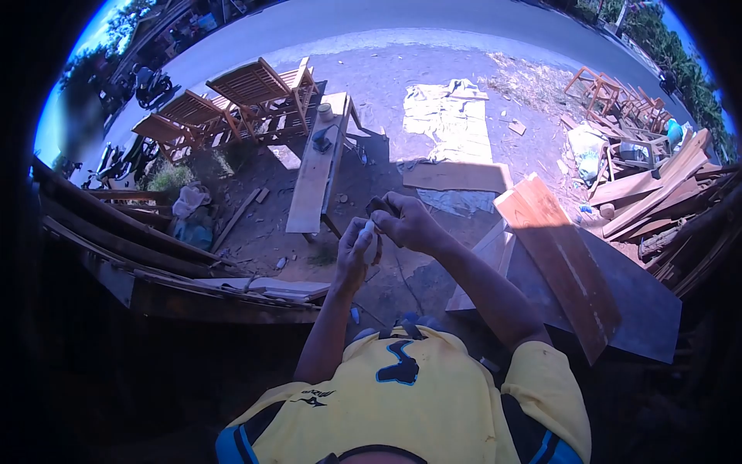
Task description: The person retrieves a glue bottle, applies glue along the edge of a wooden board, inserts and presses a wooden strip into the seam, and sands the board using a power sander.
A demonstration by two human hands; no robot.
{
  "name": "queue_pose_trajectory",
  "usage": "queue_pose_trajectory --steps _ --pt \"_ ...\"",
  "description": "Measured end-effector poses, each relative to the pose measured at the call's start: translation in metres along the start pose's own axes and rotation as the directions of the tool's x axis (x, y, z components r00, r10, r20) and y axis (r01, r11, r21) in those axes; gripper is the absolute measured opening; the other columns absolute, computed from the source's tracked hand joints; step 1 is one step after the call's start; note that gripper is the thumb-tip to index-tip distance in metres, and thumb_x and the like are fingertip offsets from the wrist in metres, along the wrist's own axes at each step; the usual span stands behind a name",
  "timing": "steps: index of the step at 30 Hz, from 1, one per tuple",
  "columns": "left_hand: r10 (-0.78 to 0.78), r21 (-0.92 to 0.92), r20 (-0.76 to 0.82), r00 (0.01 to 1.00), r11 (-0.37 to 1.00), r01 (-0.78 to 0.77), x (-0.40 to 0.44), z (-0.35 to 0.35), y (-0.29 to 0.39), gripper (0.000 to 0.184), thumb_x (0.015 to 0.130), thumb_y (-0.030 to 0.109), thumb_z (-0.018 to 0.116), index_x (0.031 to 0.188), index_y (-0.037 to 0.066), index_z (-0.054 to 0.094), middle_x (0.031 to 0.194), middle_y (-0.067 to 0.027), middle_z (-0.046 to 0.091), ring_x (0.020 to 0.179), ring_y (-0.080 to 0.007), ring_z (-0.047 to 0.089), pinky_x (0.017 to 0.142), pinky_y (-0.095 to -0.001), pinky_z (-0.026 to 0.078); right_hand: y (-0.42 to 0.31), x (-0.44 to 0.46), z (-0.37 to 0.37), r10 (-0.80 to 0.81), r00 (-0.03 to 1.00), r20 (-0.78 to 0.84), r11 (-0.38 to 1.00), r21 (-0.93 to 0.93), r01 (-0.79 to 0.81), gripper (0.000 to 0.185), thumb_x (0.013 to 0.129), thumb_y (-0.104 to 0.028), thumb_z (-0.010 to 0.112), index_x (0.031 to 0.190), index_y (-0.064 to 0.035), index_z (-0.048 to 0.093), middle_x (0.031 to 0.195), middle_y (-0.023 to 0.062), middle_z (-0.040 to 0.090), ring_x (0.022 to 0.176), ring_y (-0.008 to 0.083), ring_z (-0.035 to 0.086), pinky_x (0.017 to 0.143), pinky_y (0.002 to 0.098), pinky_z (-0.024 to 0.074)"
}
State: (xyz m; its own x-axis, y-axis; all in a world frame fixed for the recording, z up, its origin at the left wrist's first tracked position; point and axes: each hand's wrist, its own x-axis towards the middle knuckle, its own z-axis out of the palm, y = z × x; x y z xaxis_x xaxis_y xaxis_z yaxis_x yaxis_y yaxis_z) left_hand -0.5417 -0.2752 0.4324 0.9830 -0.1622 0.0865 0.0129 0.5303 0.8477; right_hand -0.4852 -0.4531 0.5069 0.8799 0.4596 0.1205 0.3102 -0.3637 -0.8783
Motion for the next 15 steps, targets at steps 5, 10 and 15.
queue_pose_trajectory --steps 5,10,15 --pt "0.211 0.531 -0.093 0.973 0.837 -0.13 -0.001 -0.008 -0.02 0.02 0.106 0.022 0.064 0.115 0.006 0.056 0.09 -0.0069 0.068 0.072 -0.0123 0.064 0.063 -0.0295 0.053 0.02 0.004 0.012 0.287 0.953 0.094 0.84 0.454 -0.298 0.022 0.102 -0.018 0.065 0.098 0.0035 0.065 0.082 0.0076 0.067 0.067 0.0097 0.062 0.057 0.0272 0.0487" --pt "0.33 0.755 -0.133 0.934 0.644 -0.12 -0.007 -0.001 -0.029 0.024 0.103 0.019 0.067 0.12 0.006 0.055 0.091 -0.011 0.068 0.076 -0.018 0.068 0.066 -0.0363 0.054 0.022 0.003 0.016 0.376 0.924 0.074 0.847 0.377 -0.375 0.024 0.102 -0.019 0.065 0.094 0.0043 0.066 0.078 0.0083 0.067 0.057 0.0107 0.059 0.049 0.0291 0.0481" --pt "0.425 0.797 -0.119 0.897 0.58 -0.169 -0.002 -0.011 -0.058 0.027 0.103 0.02 0.068 0.122 0.006 0.055 0.093 -0.0128 0.067 0.081 -0.021 0.068 0.068 -0.0393 0.053 0.041 0.009 0.018 0.478 0.869 0.131 0.728 0.494 -0.475 0.025 0.102 -0.018 0.065 0.089 0.0037 0.067 0.073 0.0061 0.064 0.052 0.0105 0.056 0.056 0.0297 0.0558"
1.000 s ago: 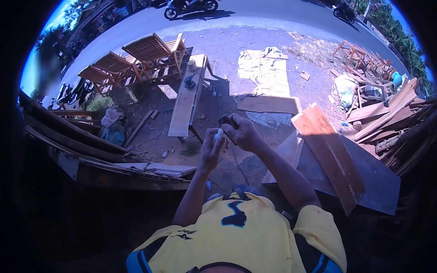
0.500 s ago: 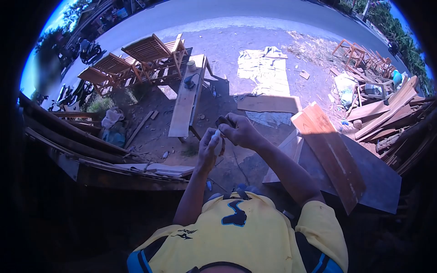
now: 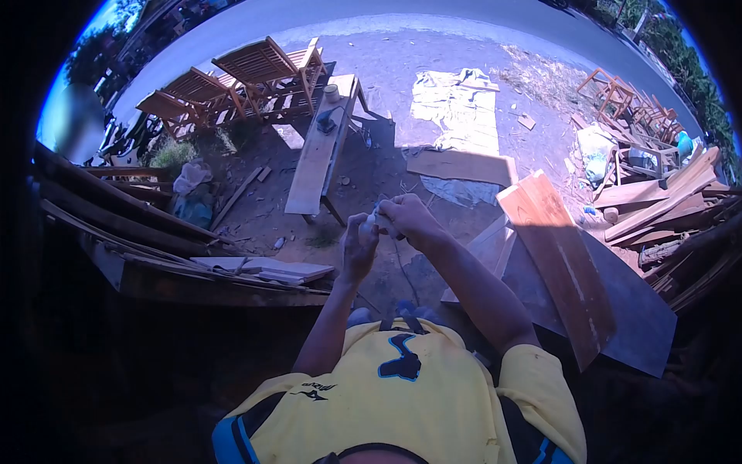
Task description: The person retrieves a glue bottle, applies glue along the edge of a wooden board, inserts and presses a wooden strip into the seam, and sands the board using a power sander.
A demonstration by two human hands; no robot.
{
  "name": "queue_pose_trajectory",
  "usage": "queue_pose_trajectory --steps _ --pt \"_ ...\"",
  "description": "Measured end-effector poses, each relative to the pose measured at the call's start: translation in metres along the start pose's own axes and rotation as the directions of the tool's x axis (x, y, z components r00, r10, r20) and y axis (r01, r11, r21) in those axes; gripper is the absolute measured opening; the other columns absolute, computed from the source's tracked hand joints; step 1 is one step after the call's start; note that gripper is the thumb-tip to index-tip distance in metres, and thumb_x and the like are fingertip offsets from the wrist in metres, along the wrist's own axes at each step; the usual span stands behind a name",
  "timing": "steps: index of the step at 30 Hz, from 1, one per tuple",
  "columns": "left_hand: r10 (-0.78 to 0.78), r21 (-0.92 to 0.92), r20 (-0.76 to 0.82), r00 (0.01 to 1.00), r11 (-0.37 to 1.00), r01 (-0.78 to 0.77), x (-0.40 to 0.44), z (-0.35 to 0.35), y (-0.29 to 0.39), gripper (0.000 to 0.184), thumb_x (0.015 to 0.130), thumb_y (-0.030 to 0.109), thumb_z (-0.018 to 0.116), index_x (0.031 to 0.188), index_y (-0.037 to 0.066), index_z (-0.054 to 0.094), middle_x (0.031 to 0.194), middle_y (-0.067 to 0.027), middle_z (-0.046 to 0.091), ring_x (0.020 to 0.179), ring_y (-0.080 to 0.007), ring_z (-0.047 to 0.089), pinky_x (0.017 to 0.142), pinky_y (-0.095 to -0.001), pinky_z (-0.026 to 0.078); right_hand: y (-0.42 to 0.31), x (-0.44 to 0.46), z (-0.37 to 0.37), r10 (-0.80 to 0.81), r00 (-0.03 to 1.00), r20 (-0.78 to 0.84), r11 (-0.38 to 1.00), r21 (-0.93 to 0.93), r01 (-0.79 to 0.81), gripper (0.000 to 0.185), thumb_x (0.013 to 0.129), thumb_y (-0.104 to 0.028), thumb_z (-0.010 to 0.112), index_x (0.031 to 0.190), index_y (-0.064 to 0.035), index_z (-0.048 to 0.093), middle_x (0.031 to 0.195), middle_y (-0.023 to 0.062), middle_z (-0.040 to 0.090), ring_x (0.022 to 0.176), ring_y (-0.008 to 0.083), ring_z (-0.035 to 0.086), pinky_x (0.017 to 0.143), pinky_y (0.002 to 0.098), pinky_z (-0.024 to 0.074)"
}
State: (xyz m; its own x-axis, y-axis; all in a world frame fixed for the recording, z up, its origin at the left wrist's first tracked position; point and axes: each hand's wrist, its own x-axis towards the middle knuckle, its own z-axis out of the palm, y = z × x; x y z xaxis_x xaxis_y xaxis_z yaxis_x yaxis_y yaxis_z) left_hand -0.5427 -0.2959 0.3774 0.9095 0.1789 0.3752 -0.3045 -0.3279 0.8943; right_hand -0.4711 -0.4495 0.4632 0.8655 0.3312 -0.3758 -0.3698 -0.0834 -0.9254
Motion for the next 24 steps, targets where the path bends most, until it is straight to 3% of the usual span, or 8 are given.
queue_pose_trajectory --steps 3,6,9,11,12,14,18,24 --pt "0.151 0.091 -0.052 0.987 0.985 -0.146 -0.004 0.0 -0.009 0.028 0.104 0.021 0.066 0.123 0.005 0.054 0.097 -0.0143 0.066 0.085 -0.0219 0.068 0.069 -0.0413 0.052 0.018 0.014 -0.016 0.075 0.993 0.086 0.989 0.12 -0.085 0.026 0.102 -0.018 0.065 0.088 0.0038 0.069 0.073 0.0052 0.064 0.054 0.0109 0.057 0.065 0.0301 0.0601" --pt "-0.114 -0.013 -0.032 0.993 0.993 0.114 -0.007 -0.008 -0.012 0.028 0.107 0.024 0.062 0.126 0.005 0.053 0.102 -0.013 0.066 0.09 -0.0195 0.068 0.072 -0.0374 0.055 0.021 0.021 -0.02 0.082 0.994 0.067 0.981 0.172 -0.093 0.028 0.103 -0.021 0.068 0.088 0.0023 0.071 0.072 0.0037 0.063 0.056 0.0108 0.058 0.067 0.0306 0.0585" --pt "-0.245 -0.331 -0.017 0.969 0.916 0.226 -0.001 -0.014 -0.014 0.03 0.109 0.026 0.062 0.127 0.004 0.054 0.103 -0.0122 0.069 0.09 -0.0174 0.068 0.078 -0.0349 0.055 0.022 0.022 -0.029 -0.132 0.99 -0.055 0.991 -0.044 0.129 0.027 0.101 -0.026 0.074 0.104 0.0005 0.075 0.08 0.0049 0.069 0.066 0.0142 0.066 0.071 0.033 0.0574" --pt "-0.23 -0.467 0.043 0.972 0.856 0.223 0.008 -0.02 -0.009 0.032 0.11 0.027 0.061 0.13 0.003 0.054 0.106 -0.0086 0.07 0.092 -0.0129 0.068 0.08 -0.0307 0.057 0.023 0.03 -0.039 -0.481 0.849 -0.219 0.695 -0.686 0.217 0.031 0.1 -0.028 0.075 0.105 0.0024 0.074 0.082 0.0094 0.072 0.074 0.0209 0.069 0.075 0.0393 0.0562" --pt "-0.231 -0.48 0.068 0.971 0.845 0.234 0.011 -0.022 -0.008 0.033 0.11 0.026 0.062 0.132 0.002 0.054 0.105 -0.0084 0.07 0.093 -0.0134 0.069 0.081 -0.0313 0.058 0.024 0.032 -0.04 -0.477 0.855 -0.205 0.691 -0.689 0.221 0.031 0.1 -0.028 0.075 0.105 0.0024 0.074 0.082 0.0094 0.072 0.074 0.0209 0.069 0.075 0.0393 0.0562" --pt "-0.251 -0.486 0.093 0.964 0.833 0.264 0.017 -0.025 -0.007 0.033 0.11 0.026 0.062 0.131 0.003 0.054 0.106 -0.0083 0.07 0.094 -0.0132 0.069 0.081 -0.031 0.058 0.027 0.03 -0.044 -0.793 0.577 -0.194 0.419 -0.861 0.288 0.031 0.098 -0.023 0.077 0.119 -0.0007 0.072 0.098 0.0139 0.076 0.087 0.0288 0.074 0.081 0.0412 0.0563" --pt "-0.304 -0.441 0.187 0.934 0.824 0.356 0.042 -0.019 -0.003 0.031 0.11 0.025 0.062 0.131 0.003 0.055 0.106 -0.0078 0.07 0.095 -0.0129 0.069 0.08 -0.0304 0.059 -0.02 0.013 -0.017 -0.639 0.749 -0.176 0.732 -0.441 0.52 0.031 0.095 -0.014 0.078 0.123 -0.0039 0.071 0.103 0.0149 0.075 0.09 0.032 0.074 0.081 0.0408 0.0569" --pt "-0.218 -0.437 0.253 0.943 0.843 0.312 0.11 0.004 -0.023 0.03 0.109 0.024 0.062 0.13 0.003 0.056 0.106 -0.0073 0.07 0.094 -0.0127 0.069 0.079 -0.0295 0.059 -0.06 0.067 -0.027 -0.798 0.596 0.086 0.425 -0.62 0.659 0.023 0.09 -0.006 0.08 0.112 -0.0045 0.074 0.098 0.0126 0.074 0.088 0.0297 0.074 0.076 0.0395 0.0584"
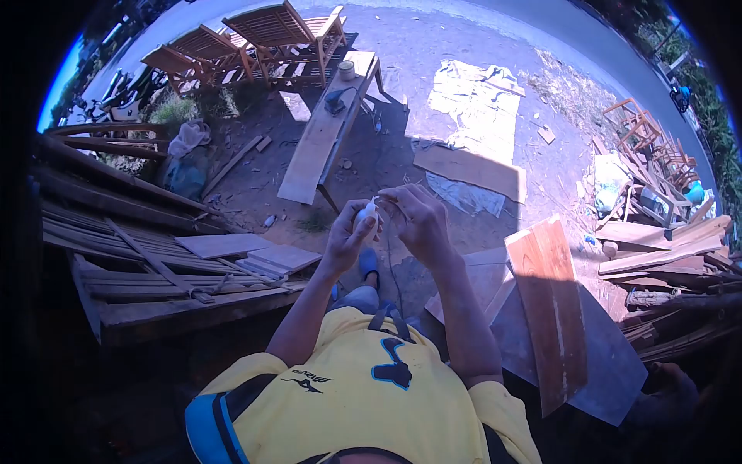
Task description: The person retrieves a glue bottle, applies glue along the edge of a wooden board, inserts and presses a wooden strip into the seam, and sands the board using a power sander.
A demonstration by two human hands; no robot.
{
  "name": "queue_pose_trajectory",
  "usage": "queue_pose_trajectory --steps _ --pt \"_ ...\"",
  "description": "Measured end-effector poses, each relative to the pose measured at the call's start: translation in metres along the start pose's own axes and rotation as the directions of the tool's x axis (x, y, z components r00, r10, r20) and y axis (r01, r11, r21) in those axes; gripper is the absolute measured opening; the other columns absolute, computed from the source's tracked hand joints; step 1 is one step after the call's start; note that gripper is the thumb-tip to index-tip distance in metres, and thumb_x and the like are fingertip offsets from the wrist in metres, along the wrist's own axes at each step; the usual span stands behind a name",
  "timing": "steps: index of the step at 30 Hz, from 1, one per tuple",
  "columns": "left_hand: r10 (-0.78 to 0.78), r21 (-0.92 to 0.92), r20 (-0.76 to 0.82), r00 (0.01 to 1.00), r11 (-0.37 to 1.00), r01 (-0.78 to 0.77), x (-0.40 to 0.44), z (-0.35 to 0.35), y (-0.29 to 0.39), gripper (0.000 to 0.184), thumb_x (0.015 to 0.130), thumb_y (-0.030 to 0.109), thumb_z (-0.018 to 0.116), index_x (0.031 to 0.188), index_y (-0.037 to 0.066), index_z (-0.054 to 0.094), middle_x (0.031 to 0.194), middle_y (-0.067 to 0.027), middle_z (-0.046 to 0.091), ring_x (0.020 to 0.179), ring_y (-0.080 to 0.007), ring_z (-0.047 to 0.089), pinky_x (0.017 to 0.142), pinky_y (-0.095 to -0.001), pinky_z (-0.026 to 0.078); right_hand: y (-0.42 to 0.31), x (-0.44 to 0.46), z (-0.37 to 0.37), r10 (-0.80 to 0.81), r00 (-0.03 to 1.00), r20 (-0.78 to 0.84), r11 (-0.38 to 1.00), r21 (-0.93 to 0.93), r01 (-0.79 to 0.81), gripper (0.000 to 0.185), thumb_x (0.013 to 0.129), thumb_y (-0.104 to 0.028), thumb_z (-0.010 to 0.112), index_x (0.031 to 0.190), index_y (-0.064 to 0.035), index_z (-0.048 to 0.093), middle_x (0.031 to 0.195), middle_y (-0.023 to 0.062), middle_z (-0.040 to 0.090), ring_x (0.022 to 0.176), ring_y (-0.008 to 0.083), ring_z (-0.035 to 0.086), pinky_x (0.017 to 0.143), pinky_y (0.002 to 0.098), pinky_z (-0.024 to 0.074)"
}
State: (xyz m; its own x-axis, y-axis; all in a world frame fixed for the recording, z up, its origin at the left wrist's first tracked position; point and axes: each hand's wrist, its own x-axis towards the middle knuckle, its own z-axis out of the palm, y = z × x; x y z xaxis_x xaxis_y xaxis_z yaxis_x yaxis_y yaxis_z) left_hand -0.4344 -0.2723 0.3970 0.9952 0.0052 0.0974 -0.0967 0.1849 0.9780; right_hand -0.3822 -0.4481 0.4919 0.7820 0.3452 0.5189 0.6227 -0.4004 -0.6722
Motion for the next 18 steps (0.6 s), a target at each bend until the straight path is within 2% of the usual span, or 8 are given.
queue_pose_trajectory --steps 3,6,8,13,18 --pt "-0.011 -0.021 0.037 0.999 1.0 0.012 0.047 -0.004 0.001 0.031 0.109 0.025 0.062 0.13 0.003 0.056 0.104 -0.007 0.069 0.093 -0.0125 0.069 0.078 -0.029 0.059 0.024 0.033 0.009 -0.025 0.999 0.028 0.999 -0.03 0.026 0.018 0.09 -0.005 0.079 0.108 -0.0043 0.074 0.098 0.0121 0.074 0.088 0.0295 0.074 0.074 0.0389 0.0586" --pt "-0.033 -0.053 0.073 0.997 0.998 0.037 0.091 -0.014 0.003 0.03 0.109 0.026 0.062 0.129 0.003 0.057 0.103 -0.0066 0.069 0.093 -0.0125 0.07 0.077 -0.0289 0.058 0.041 0.067 0.017 -0.005 0.999 -0.034 0.999 -0.048 0.003 0.016 0.091 -0.004 0.078 0.106 -0.003 0.073 0.097 0.0124 0.074 0.087 0.0304 0.074 0.074 0.04 0.0584" --pt "-0.031 -0.045 0.104 0.994 0.998 0.036 0.118 -0.02 0.008 0.029 0.11 0.025 0.062 0.129 0.004 0.056 0.103 -0.006 0.068 0.093 -0.0119 0.068 0.077 -0.0289 0.058 0.054 0.092 0.018 -0.066 0.997 -0.029 0.989 -0.135 0.062 0.017 0.09 -0.002 0.079 0.105 -0.0036 0.073 0.098 0.0134 0.074 0.087 0.0308 0.075 0.073 0.0386 0.0582" --pt "-0.034 -0.052 0.198 0.98 0.998 0.045 0.176 -0.025 0.011 0.028 0.11 0.023 0.062 0.128 0.004 0.056 0.102 -0.0052 0.067 0.092 -0.0114 0.067 0.077 -0.0289 0.058 0.083 0.135 0.009 -0.1 0.995 0.005 0.964 -0.246 0.098 0.015 0.089 -0.001 0.078 0.102 -0.0027 0.071 0.094 0.0136 0.072 0.084 0.0315 0.073 0.073 0.0413 0.0574" --pt "0.013 -0.051 0.14 0.99 0.999 -0.006 0.213 -0.017 0.009 0.028 0.109 0.025 0.063 0.126 0.003 0.058 0.101 -0.0066 0.069 0.087 -0.0108 0.067 0.075 -0.0281 0.057 0.097 0.169 0.004 -0.18 0.983 0.024 0.919 -0.352 0.177 0.013 0.089 -0.002 0.077 0.099 -0.0024 0.069 0.093 0.0125 0.07 0.085 0.0318 0.071 0.073 0.0424 0.0566"
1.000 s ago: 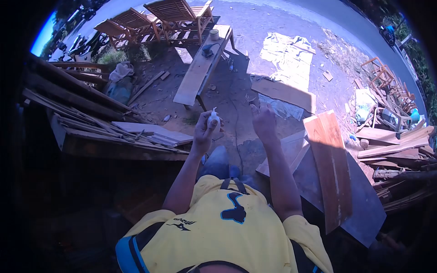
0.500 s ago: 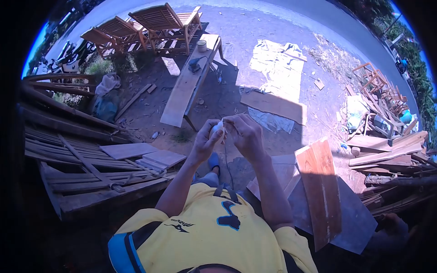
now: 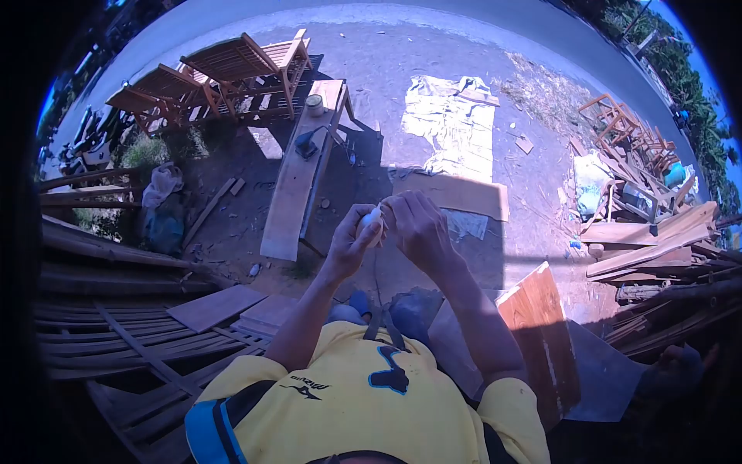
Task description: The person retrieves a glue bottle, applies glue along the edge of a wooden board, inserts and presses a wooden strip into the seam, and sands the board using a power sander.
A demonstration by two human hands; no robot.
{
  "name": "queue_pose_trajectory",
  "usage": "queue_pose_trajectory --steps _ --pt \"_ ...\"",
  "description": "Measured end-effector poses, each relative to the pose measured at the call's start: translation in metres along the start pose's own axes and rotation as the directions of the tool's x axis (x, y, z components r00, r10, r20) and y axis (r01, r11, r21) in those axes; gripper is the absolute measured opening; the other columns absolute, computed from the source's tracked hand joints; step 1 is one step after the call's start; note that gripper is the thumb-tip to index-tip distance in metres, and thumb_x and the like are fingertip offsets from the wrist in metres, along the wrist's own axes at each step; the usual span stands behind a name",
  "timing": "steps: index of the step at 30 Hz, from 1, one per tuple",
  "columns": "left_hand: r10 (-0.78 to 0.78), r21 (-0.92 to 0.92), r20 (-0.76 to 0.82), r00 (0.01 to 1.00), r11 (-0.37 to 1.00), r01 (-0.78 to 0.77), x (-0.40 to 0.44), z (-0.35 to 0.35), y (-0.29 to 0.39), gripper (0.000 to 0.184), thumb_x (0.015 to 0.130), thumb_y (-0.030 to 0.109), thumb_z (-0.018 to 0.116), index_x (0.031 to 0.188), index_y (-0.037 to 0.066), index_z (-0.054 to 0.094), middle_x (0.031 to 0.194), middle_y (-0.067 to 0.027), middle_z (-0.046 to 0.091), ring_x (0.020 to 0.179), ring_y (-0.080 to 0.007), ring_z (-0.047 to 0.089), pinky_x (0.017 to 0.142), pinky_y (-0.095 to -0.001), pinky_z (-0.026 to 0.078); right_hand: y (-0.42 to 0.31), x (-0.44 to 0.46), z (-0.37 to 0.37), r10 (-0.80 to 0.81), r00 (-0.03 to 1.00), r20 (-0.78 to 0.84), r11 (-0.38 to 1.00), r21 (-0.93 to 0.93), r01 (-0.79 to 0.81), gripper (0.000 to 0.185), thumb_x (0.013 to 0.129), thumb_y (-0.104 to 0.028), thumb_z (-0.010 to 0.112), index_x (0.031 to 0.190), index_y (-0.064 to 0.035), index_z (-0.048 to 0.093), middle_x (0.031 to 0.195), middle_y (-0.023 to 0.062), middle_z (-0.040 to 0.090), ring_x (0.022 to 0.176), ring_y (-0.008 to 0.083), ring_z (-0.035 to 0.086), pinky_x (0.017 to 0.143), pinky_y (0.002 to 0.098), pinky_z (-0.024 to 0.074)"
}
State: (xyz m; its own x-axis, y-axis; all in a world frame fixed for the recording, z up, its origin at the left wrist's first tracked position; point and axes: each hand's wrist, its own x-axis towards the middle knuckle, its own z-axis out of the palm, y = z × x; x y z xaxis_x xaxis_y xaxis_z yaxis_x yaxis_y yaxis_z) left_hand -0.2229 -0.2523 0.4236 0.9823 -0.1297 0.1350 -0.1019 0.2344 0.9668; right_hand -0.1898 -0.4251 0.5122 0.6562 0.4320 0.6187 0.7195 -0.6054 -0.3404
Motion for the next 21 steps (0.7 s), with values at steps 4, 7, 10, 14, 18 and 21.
queue_pose_trajectory --steps 4,7,10,14,18,21 --pt "0.035 0.07 -0.093 0.995 0.997 -0.029 0.021 0.001 -0.002 0.029 0.108 0.025 0.063 0.126 0.003 0.058 0.101 -0.0065 0.069 0.088 -0.0113 0.068 0.076 -0.0285 0.057 0.025 0.015 0.007 0.185 0.979 0.08 0.959 0.203 -0.198 0.013 0.101 -0.012 0.067 0.093 -0.0014 0.068 0.079 0.0121 0.067 0.068 0.0269 0.068 0.064 0.0399 0.0543" --pt "0.055 0.081 -0.174 0.983 0.996 -0.041 0.034 -0.005 -0.001 0.031 0.108 0.026 0.063 0.128 0.003 0.057 0.101 -0.0063 0.069 0.089 -0.0121 0.068 0.076 -0.0287 0.058 0.079 -0.015 0.026 0.52 0.793 0.318 0.663 0.435 -0.609 0.025 0.106 -0.018 0.06 0.09 -0.0008 0.068 0.075 0.0102 0.069 0.059 0.0222 0.066 0.06 0.0379 0.0537" --pt "0.066 0.023 -0.212 0.975 0.998 -0.062 0.036 -0.014 -0.005 0.032 0.108 0.027 0.063 0.129 0.003 0.057 0.102 -0.0059 0.069 0.09 -0.0116 0.068 0.077 -0.0289 0.058 0.096 -0.041 0.044 0.63 0.56 0.538 0.413 0.379 -0.829 0.025 0.106 -0.018 0.059 0.093 -0.0004 0.07 0.078 0.0086 0.073 0.065 0.0199 0.07 0.062 0.0358 0.0554" --pt "0.041 -0.027 -0.241 0.97 0.998 -0.049 0.03 -0.02 -0.006 0.031 0.108 0.027 0.062 0.127 0.004 0.057 0.102 -0.0054 0.069 0.092 -0.0103 0.067 0.079 -0.0287 0.057 0.077 -0.087 0.077 0.486 0.828 0.28 0.684 0.467 -0.56 0.015 0.1 -0.013 0.068 0.107 -0.0001 0.073 0.093 0.0093 0.076 0.086 0.0212 0.076 0.075 0.034 0.0586" --pt "0.001 0.029 -0.228 0.974 1.0 0.006 0.013 -0.025 -0.002 0.027 0.107 0.024 0.063 0.124 0.004 0.059 0.101 -0.005 0.069 0.091 -0.0091 0.066 0.079 -0.0278 0.055 0.034 -0.039 0.036 0.453 0.817 0.358 0.715 0.401 -0.572 0.025 0.095 -0.012 0.076 0.117 -0.0004 0.071 0.101 0.0111 0.075 0.097 0.0226 0.076 0.084 0.0355 0.0584" --pt "-0.01 0.1 -0.199 0.98 0.994 0.031 -0.004 -0.033 -0.002 0.024 0.106 0.021 0.063 0.123 0.004 0.059 0.101 -0.0051 0.068 0.091 -0.0092 0.065 0.08 -0.0279 0.054 0.014 0.001 0.028 0.303 0.918 0.256 0.831 0.401 -0.386 0.032 0.091 -0.015 0.082 0.118 -0.0016 0.071 0.101 0.0133 0.075 0.096 0.0265 0.076 0.086 0.0386 0.0583"
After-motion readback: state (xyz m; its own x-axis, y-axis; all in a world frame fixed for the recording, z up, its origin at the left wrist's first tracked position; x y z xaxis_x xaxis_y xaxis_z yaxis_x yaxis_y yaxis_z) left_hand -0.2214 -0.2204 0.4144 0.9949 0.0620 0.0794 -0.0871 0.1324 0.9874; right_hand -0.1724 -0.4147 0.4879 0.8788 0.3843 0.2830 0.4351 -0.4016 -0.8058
